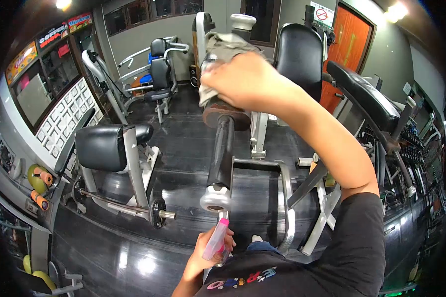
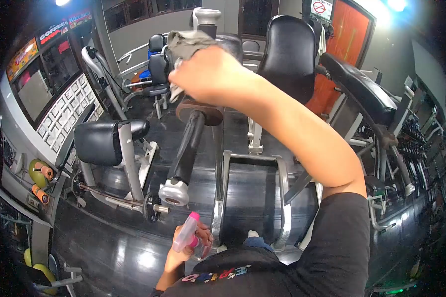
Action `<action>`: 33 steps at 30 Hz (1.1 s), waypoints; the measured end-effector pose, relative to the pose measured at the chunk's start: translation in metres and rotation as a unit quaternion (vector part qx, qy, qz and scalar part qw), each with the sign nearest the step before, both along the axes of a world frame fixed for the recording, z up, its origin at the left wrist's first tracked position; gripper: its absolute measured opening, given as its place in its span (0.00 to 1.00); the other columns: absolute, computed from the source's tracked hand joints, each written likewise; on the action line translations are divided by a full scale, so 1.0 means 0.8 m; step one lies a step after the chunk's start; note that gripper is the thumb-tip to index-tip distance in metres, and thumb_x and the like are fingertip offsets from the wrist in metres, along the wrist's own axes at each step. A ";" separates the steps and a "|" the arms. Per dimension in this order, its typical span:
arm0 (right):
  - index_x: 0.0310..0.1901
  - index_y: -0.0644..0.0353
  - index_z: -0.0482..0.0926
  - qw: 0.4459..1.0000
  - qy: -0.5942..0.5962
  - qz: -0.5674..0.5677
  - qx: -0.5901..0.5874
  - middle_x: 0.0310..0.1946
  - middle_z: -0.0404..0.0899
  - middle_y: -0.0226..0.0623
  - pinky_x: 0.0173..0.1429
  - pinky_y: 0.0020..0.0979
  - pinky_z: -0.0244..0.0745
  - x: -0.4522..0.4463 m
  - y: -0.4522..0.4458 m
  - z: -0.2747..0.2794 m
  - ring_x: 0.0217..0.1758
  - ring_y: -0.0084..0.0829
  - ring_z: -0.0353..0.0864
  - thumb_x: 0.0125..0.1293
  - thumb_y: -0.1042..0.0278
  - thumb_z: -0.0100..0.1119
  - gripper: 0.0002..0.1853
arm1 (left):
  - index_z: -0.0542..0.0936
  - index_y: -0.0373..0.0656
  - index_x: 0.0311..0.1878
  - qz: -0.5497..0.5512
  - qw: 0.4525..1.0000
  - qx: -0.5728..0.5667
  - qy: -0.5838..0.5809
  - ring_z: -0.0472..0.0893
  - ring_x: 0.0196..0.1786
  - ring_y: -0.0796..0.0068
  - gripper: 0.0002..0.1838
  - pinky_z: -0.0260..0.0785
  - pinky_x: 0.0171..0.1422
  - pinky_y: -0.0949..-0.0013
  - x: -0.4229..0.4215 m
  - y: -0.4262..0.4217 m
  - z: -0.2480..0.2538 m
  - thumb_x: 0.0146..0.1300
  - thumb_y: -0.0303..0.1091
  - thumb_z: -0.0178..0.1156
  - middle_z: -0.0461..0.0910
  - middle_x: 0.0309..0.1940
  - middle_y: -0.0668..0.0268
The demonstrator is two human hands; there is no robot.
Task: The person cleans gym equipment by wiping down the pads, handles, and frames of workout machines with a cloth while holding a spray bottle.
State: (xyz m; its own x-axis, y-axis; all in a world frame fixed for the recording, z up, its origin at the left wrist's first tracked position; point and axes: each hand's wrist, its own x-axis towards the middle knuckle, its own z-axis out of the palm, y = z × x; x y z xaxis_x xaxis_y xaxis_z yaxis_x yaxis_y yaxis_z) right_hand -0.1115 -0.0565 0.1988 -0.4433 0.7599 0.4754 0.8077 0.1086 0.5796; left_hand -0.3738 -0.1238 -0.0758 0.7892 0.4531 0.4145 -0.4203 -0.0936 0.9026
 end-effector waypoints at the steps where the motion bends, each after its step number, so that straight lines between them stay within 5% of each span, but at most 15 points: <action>1: 0.37 0.58 0.78 0.995 -0.011 -0.031 -0.091 0.29 0.82 0.39 0.37 0.42 0.78 -0.006 0.007 -0.006 0.32 0.42 0.84 0.61 0.66 0.55 0.07 | 0.74 0.30 0.45 -0.001 1.000 0.003 -0.001 0.85 0.35 0.65 0.37 0.77 0.47 0.64 0.002 -0.002 0.000 0.62 0.64 0.59 0.81 0.26 0.63; 2: 0.39 0.57 0.77 0.981 -0.020 -0.063 -0.181 0.30 0.81 0.41 0.36 0.43 0.78 -0.010 0.012 -0.011 0.30 0.45 0.83 0.60 0.65 0.56 0.08 | 0.74 0.30 0.46 -0.006 1.000 0.009 0.007 0.85 0.34 0.66 0.40 0.77 0.46 0.64 0.003 -0.004 0.001 0.61 0.68 0.58 0.81 0.25 0.63; 6: 0.40 0.55 0.79 0.981 0.070 -0.045 -0.173 0.29 0.80 0.44 0.41 0.45 0.76 -0.019 -0.004 -0.013 0.37 0.46 0.83 0.60 0.65 0.58 0.08 | 0.74 0.30 0.48 -0.016 1.000 0.008 0.022 0.85 0.33 0.67 0.44 0.77 0.45 0.66 0.004 -0.013 -0.005 0.58 0.72 0.57 0.81 0.25 0.63; 8: 0.40 0.56 0.79 0.966 0.222 0.082 -0.105 0.31 0.84 0.40 0.44 0.43 0.77 -0.015 -0.019 -0.031 0.39 0.44 0.84 0.61 0.66 0.56 0.08 | 0.74 0.31 0.49 -0.015 0.999 -0.001 0.036 0.84 0.33 0.67 0.43 0.77 0.45 0.65 -0.003 -0.019 0.004 0.58 0.72 0.58 0.80 0.25 0.62; 10: 0.46 0.54 0.78 0.903 0.332 0.270 -0.028 0.42 0.83 0.39 0.52 0.45 0.74 -0.005 -0.034 -0.075 0.47 0.45 0.81 0.57 0.79 0.59 0.15 | 0.74 0.31 0.49 -0.008 0.999 -0.007 0.042 0.84 0.32 0.68 0.43 0.77 0.44 0.65 -0.009 -0.026 0.014 0.58 0.72 0.58 0.80 0.25 0.62; 12: 0.54 0.58 0.77 0.864 0.450 0.217 -0.066 0.55 0.78 0.44 0.68 0.43 0.65 0.004 -0.072 -0.114 0.64 0.46 0.73 0.52 0.89 0.49 0.27 | 0.74 0.32 0.51 0.021 0.999 -0.024 0.039 0.83 0.32 0.69 0.43 0.77 0.43 0.65 -0.014 -0.034 0.015 0.57 0.71 0.60 0.80 0.25 0.62; 14: 0.54 0.63 0.76 0.773 0.580 0.249 -0.057 0.53 0.79 0.40 0.69 0.31 0.62 0.012 -0.096 -0.135 0.61 0.30 0.75 0.56 0.90 0.45 0.24 | 0.74 0.32 0.52 0.024 0.998 -0.050 0.026 0.83 0.32 0.69 0.43 0.77 0.43 0.64 -0.016 -0.038 -0.002 0.57 0.70 0.61 0.80 0.25 0.62; 15: 0.54 0.63 0.76 0.730 0.632 0.255 -0.051 0.51 0.80 0.36 0.63 0.28 0.66 0.019 -0.107 -0.145 0.56 0.25 0.75 0.66 0.83 0.45 0.17 | 0.74 0.32 0.53 0.019 0.997 -0.077 0.021 0.83 0.31 0.70 0.43 0.78 0.42 0.64 -0.018 -0.042 -0.008 0.57 0.70 0.61 0.80 0.25 0.62; 16: 0.54 0.63 0.76 0.730 0.630 0.260 -0.053 0.51 0.80 0.36 0.63 0.28 0.66 0.033 -0.111 -0.154 0.56 0.25 0.75 0.66 0.83 0.45 0.17 | 0.74 0.32 0.53 0.024 0.997 -0.075 0.020 0.83 0.31 0.70 0.43 0.78 0.42 0.64 -0.019 -0.045 -0.009 0.57 0.70 0.61 0.80 0.25 0.62; 18: 0.54 0.62 0.75 0.627 0.744 0.226 -0.045 0.47 0.80 0.32 0.59 0.27 0.68 0.054 -0.116 -0.162 0.53 0.22 0.75 0.74 0.73 0.46 0.12 | 0.74 0.32 0.53 0.042 0.995 -0.088 0.014 0.83 0.32 0.70 0.42 0.78 0.43 0.64 -0.018 -0.049 -0.008 0.57 0.69 0.62 0.80 0.26 0.62; 21: 0.54 0.63 0.75 0.553 0.818 0.151 -0.050 0.46 0.79 0.29 0.57 0.26 0.68 0.071 -0.123 -0.152 0.50 0.21 0.74 0.78 0.63 0.44 0.15 | 0.74 0.32 0.54 0.033 0.992 -0.119 0.011 0.83 0.33 0.71 0.41 0.78 0.45 0.64 -0.009 -0.055 -0.010 0.58 0.67 0.63 0.80 0.26 0.63; 25: 0.55 0.64 0.75 0.524 0.833 0.180 -0.012 0.46 0.79 0.30 0.58 0.26 0.68 0.088 -0.125 -0.129 0.51 0.21 0.75 0.77 0.60 0.46 0.17 | 0.74 0.32 0.55 0.021 0.995 -0.093 0.036 0.83 0.34 0.71 0.41 0.77 0.46 0.64 0.005 -0.057 -0.007 0.58 0.66 0.64 0.81 0.27 0.63; 29: 0.55 0.66 0.75 0.598 0.747 0.218 0.190 0.47 0.81 0.38 0.56 0.29 0.72 0.076 -0.094 -0.088 0.48 0.28 0.80 0.74 0.67 0.45 0.16 | 0.73 0.32 0.56 0.028 0.995 -0.092 0.035 0.83 0.34 0.71 0.41 0.77 0.46 0.65 0.023 -0.065 -0.003 0.58 0.65 0.64 0.80 0.27 0.64; 31: 0.57 0.63 0.75 0.851 0.403 0.180 0.285 0.57 0.76 0.50 0.68 0.44 0.64 0.069 -0.064 -0.090 0.61 0.51 0.74 0.65 0.76 0.49 0.18 | 0.73 0.32 0.56 0.031 0.994 -0.091 0.045 0.83 0.34 0.71 0.41 0.77 0.45 0.66 0.030 -0.072 0.002 0.58 0.65 0.63 0.80 0.27 0.64; 33: 0.59 0.59 0.74 0.885 0.385 0.152 0.211 0.64 0.72 0.48 0.75 0.53 0.52 0.046 -0.047 -0.115 0.72 0.51 0.64 0.57 0.79 0.53 0.24 | 0.73 0.32 0.56 0.035 0.993 -0.094 0.055 0.82 0.34 0.71 0.41 0.77 0.45 0.66 0.037 -0.078 0.000 0.59 0.65 0.63 0.80 0.26 0.64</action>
